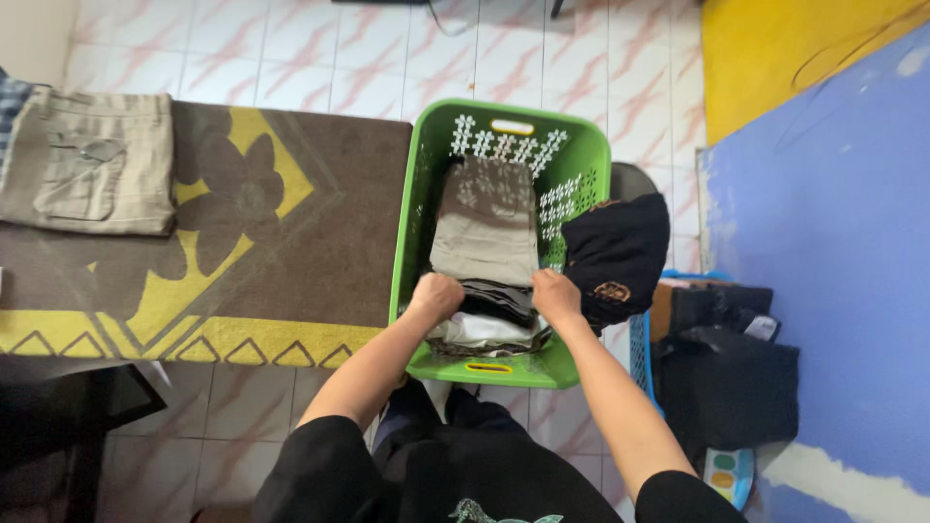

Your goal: The person picks up several pairs of shorts and shirts from a basket, spreads each one out on a table to flatten it by hand, folds them into rectangular shapes, and then places the folded items onto a shelf in a cabinet.

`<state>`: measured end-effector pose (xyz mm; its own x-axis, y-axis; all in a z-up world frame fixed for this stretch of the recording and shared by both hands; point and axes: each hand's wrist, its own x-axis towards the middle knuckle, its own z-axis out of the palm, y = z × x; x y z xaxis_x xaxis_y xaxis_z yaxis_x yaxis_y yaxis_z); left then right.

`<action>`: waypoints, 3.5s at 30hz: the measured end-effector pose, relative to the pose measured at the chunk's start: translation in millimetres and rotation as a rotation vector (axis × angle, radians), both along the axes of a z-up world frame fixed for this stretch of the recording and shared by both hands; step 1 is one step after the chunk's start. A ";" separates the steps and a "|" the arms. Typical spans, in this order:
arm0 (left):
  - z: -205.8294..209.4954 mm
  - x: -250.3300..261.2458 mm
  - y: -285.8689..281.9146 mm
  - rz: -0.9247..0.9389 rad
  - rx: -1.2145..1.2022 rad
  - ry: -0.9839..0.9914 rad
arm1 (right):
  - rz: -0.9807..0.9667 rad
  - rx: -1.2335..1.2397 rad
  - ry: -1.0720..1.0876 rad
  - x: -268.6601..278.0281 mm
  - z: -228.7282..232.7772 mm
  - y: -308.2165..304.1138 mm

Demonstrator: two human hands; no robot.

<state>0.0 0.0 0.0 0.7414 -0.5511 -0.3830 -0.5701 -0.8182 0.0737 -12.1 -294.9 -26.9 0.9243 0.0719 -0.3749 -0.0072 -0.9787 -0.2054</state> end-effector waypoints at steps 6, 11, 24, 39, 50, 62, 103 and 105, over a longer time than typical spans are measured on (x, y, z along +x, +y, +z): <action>134.9 3.5 -35.8 -0.113 -0.147 -0.263 | 0.373 0.663 -0.656 -8.3 139.1 67.3; 223.1 8.3 -30.0 -0.064 -0.331 -0.513 | 0.079 0.764 -0.478 7.0 167.4 75.4; 260.8 -26.8 -60.1 0.442 -1.453 -0.303 | -0.127 1.490 -0.170 36.9 250.5 49.0; 237.4 17.6 75.4 1.190 -1.585 -0.561 | -0.977 1.494 -0.659 102.8 202.1 -46.1; 261.6 0.7 98.3 0.982 -1.482 -0.443 | -0.222 0.112 -0.388 66.0 212.5 36.8; 389.8 -36.5 86.5 0.594 -1.465 -0.016 | 0.669 0.518 -0.317 93.5 252.6 140.2; 490.4 -6.5 301.9 0.083 -1.012 -0.287 | 0.327 1.299 -0.431 0.0 457.6 353.9; 487.7 -15.2 308.1 0.003 -1.252 -0.388 | 0.296 0.794 -0.698 0.0 432.6 346.7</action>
<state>-15.2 308.1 487.7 0.6886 -0.3738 0.6214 -0.7244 -0.3165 0.6124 -12.1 51.8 405.7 0.8214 0.3151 0.4755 0.5690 -0.5097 -0.6453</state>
